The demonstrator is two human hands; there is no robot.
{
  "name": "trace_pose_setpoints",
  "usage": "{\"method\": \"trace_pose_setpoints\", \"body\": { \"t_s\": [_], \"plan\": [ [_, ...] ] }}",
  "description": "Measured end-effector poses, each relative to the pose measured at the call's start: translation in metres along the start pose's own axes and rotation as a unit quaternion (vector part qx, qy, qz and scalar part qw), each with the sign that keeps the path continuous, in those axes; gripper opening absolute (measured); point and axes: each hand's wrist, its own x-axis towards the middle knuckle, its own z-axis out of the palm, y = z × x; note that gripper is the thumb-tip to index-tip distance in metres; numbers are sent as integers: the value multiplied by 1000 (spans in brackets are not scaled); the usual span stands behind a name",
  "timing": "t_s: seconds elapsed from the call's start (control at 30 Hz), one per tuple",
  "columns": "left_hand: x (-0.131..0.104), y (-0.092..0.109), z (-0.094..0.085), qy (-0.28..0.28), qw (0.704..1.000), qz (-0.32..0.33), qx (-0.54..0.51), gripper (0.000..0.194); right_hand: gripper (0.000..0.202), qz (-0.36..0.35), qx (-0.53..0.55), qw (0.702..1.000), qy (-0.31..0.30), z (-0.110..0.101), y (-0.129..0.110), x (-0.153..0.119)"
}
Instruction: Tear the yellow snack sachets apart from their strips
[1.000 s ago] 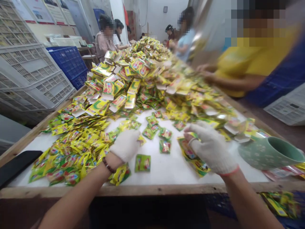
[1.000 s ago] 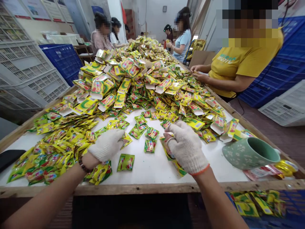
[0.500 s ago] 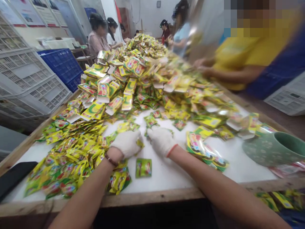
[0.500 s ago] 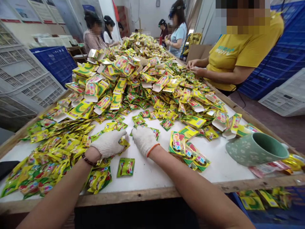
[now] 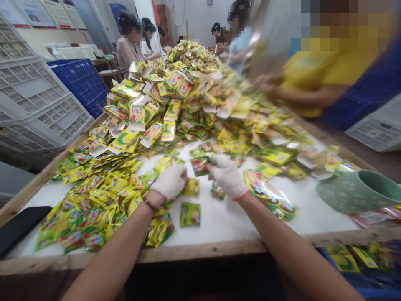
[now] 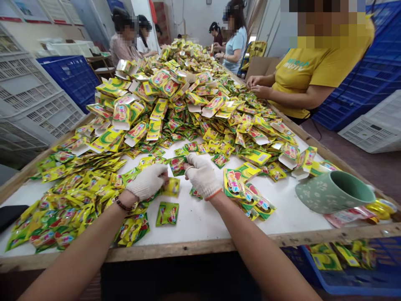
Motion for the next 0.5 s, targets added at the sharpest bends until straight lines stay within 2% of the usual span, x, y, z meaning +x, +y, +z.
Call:
{"method": "trace_pose_setpoints", "body": {
  "t_s": [0.1,0.17,0.23,0.3,0.37,0.5],
  "plan": [
    [-3,2,-5,42,994,-1,-96,10,17,33,57,997,-34,-1,-3,1],
    [-7,4,-9,16,973,12,-228,14,14,21,42,998,-44,-2,-2,2],
    [-10,5,-11,-41,918,23,-393,19,13,3,29,998,-50,-2,1,3],
    [-12,8,-12,-70,856,19,-511,24,14,-9,34,998,-59,-3,2,4],
    [-13,13,-11,-47,838,0,-543,28,14,-14,40,997,-71,-4,1,3],
    [-11,22,-3,57,848,-67,-523,30,15,-3,33,998,-61,-7,-4,0]
  ]
}}
